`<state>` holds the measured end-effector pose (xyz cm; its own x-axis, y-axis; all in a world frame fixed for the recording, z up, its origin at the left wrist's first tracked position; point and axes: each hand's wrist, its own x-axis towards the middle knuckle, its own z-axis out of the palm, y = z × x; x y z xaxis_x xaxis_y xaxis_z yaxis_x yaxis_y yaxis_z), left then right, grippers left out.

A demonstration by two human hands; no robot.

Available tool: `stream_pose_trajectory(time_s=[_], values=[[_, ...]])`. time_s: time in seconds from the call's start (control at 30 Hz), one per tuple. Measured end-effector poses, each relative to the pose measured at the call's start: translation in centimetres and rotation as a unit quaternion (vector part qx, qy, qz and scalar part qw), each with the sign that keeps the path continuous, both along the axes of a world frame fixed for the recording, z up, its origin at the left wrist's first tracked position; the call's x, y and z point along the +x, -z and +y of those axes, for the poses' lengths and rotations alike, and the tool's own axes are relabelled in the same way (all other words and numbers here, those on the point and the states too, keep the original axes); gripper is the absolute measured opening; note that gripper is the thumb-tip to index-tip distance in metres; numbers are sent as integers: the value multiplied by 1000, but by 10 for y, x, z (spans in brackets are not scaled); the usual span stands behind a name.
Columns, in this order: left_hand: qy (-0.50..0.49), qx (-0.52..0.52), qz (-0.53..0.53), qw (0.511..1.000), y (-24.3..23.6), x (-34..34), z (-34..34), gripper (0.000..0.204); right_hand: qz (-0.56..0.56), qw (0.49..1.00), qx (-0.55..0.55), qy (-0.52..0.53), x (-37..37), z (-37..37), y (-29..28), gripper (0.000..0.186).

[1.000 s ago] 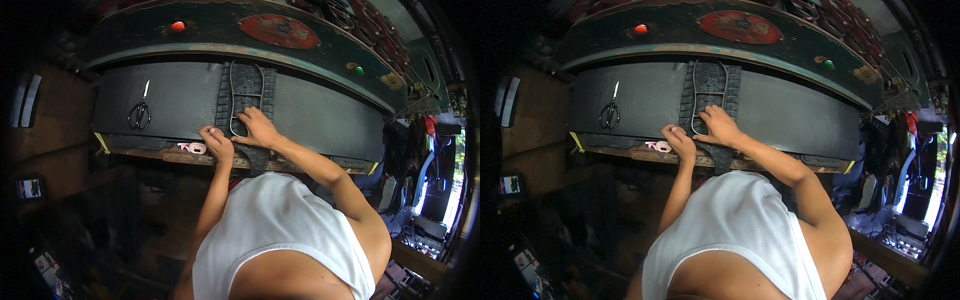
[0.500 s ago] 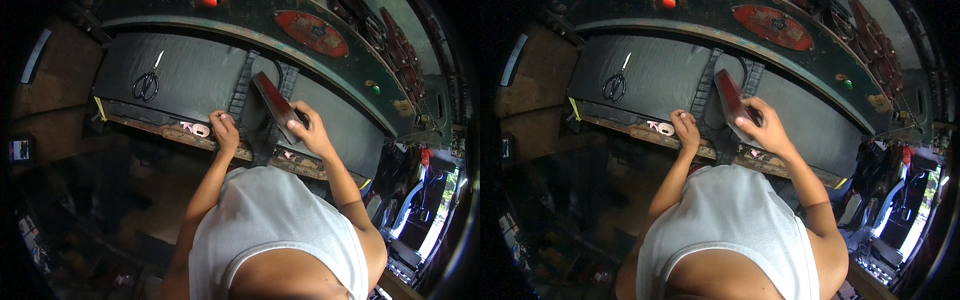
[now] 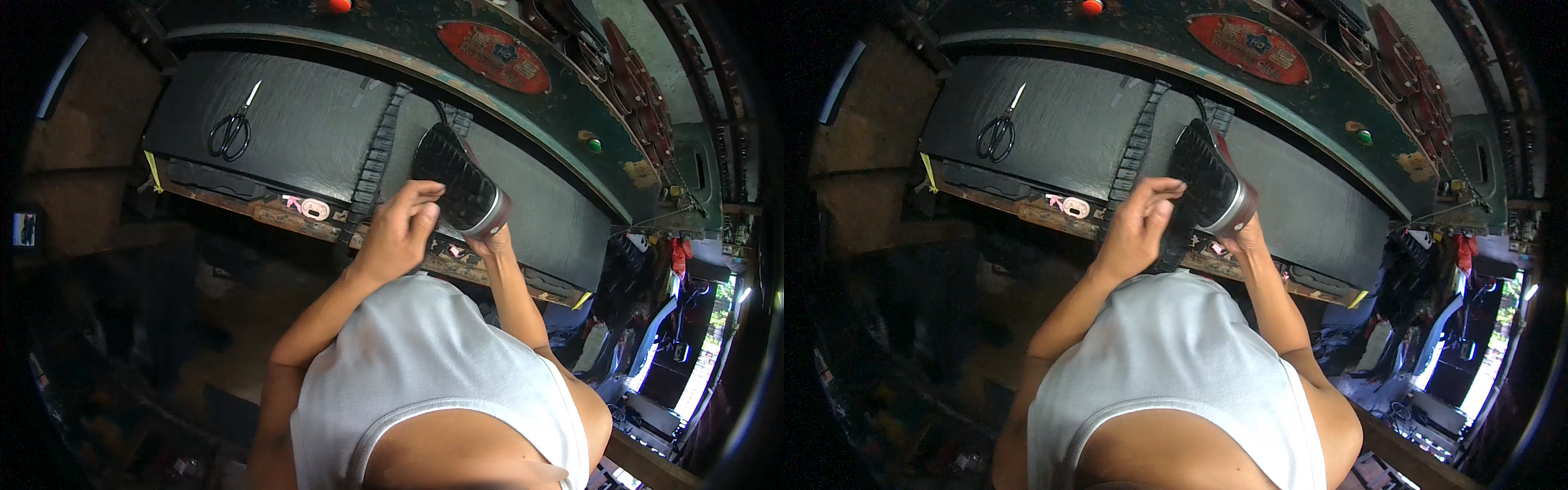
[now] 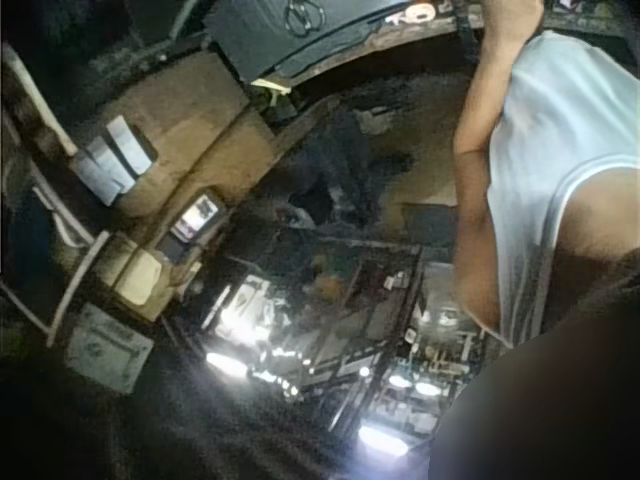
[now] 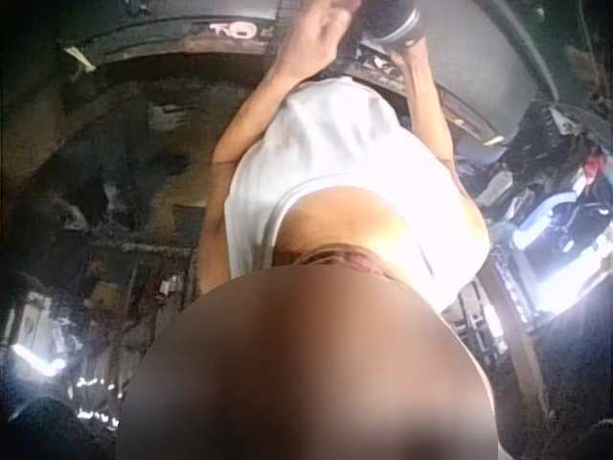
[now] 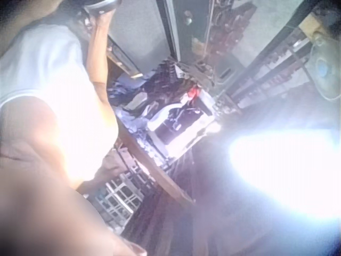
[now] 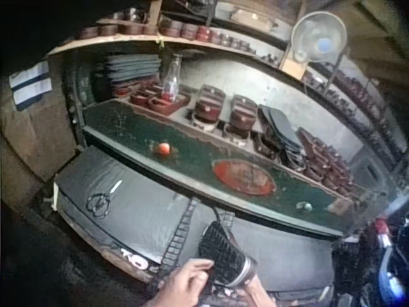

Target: The person retrieves a long strip of black rubber from a pile of materials and places it on a workbench. They position a metal sole template on the rubber strip, then use a cutting tool to trim the rubber around the template. The person repeats this process with a second template, cutting out two sole shapes from the rubber strip.

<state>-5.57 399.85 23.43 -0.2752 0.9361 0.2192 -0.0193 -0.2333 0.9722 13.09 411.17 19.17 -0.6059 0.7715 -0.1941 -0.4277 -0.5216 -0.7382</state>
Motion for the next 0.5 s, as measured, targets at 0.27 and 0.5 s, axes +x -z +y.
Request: stream_pose_trajectory(time_s=[0.27, 0.5], values=[[-47, -182, 222, 957, -18, -6, -8, 58, -283, 940, 190, -15, -46, -28, -4, 34], [-41, -140, 142, 979, -19, -34, -69, 41, -292, 872, 378, -102, -18, -51, -41, 36]])
